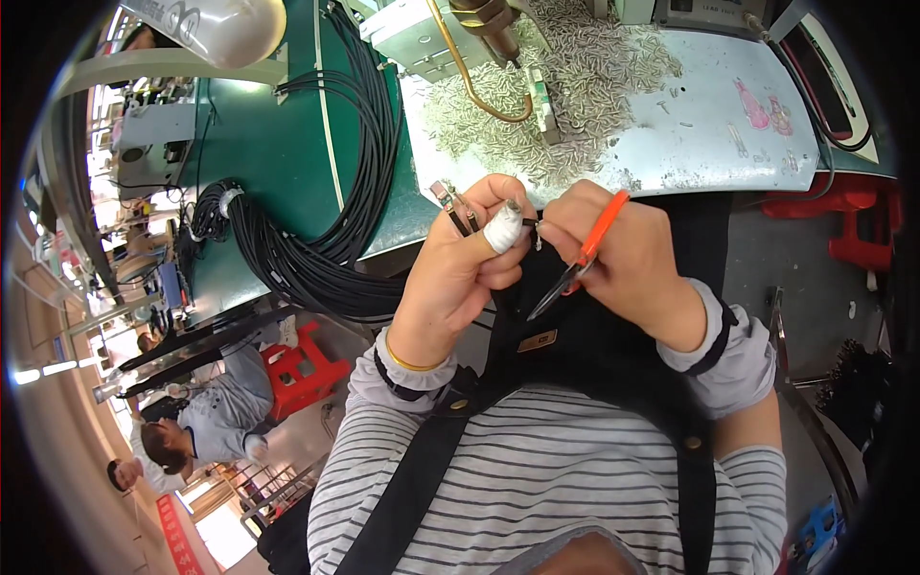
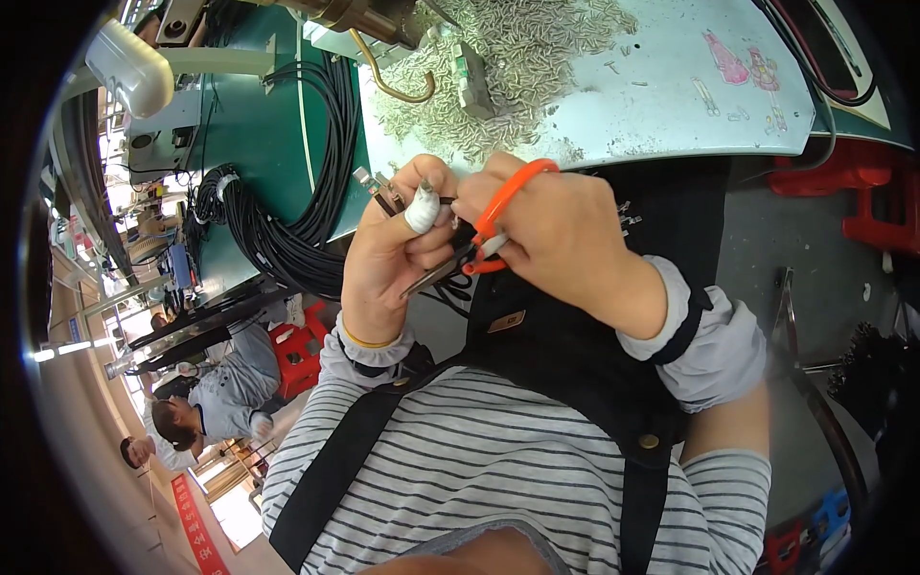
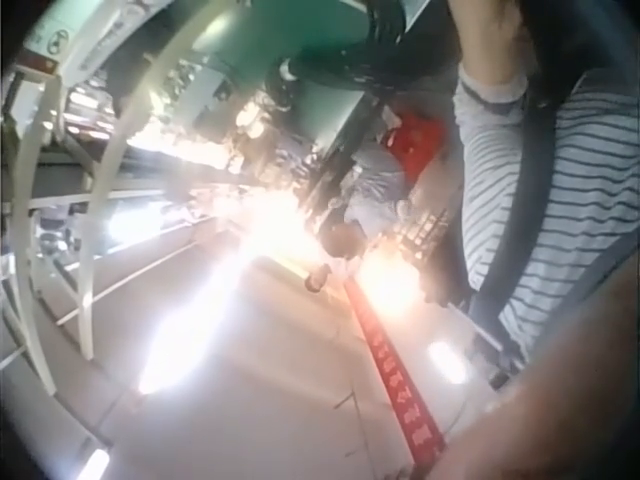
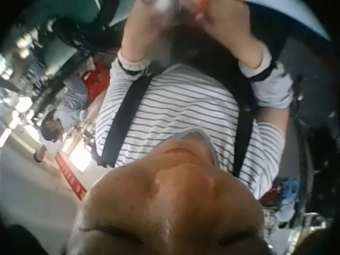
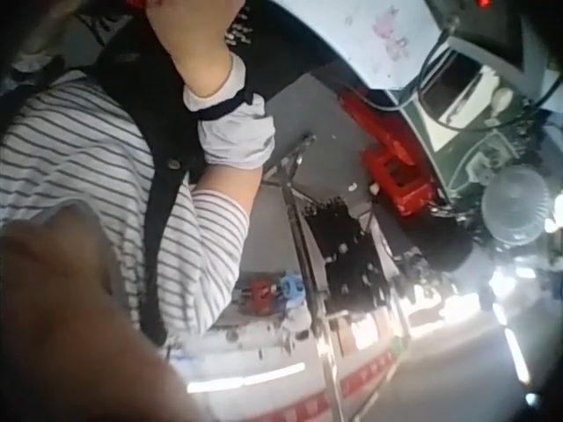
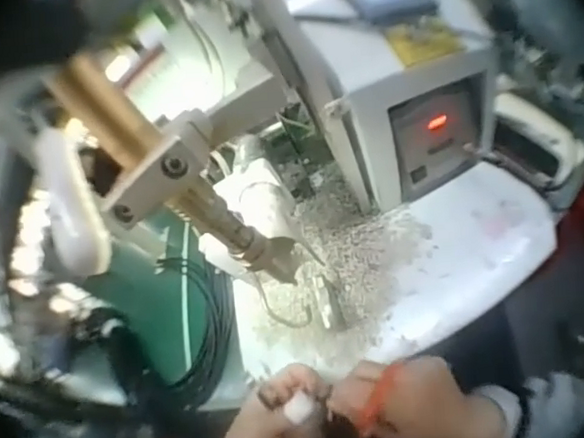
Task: The person gathers a bundle of cables and uses shears to trim the ends of the wires. They then pick up individual cables one at a time, using the shears to strip the insulation and pressing the wire ends into a machine.
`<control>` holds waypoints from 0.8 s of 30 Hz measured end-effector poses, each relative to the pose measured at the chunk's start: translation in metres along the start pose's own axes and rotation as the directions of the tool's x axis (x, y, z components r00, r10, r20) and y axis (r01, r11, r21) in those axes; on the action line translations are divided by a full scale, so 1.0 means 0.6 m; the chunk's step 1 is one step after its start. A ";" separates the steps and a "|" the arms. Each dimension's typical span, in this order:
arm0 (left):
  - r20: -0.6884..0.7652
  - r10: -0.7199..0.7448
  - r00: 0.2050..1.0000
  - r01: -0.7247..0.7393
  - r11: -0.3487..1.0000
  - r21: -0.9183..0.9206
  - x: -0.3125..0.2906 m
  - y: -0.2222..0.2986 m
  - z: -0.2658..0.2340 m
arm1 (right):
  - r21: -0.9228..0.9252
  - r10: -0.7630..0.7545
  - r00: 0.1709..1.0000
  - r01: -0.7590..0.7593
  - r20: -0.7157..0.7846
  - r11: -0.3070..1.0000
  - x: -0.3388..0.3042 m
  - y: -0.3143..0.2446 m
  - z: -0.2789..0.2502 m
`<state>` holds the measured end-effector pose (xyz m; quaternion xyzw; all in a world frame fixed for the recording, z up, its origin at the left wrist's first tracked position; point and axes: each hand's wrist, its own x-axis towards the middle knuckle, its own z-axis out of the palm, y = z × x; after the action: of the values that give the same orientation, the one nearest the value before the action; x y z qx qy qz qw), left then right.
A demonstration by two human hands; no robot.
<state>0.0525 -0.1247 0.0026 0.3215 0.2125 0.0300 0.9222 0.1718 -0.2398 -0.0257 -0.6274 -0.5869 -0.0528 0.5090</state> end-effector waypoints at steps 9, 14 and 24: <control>0.299 0.619 0.726 -0.537 0.238 0.809 0.015 -0.038 -0.003 | 0.549 0.524 0.416 -0.827 0.743 -0.121 0.002 -0.020 -0.032; 0.016 0.582 0.813 -0.373 0.500 0.781 0.007 -0.035 0.018 | 0.678 0.611 0.612 -0.717 0.501 0.162 -0.007 -0.022 -0.008; -0.213 0.125 0.969 -0.050 0.944 0.326 -0.008 -0.006 0.035 | -0.125 0.092 0.991 -0.080 0.094 0.989 -0.004 -0.006 -0.040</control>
<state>0.0565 -0.1406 0.0166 0.4697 0.3058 0.0738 0.8249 0.1810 -0.2592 -0.0140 -0.6835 -0.5797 -0.0350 0.4422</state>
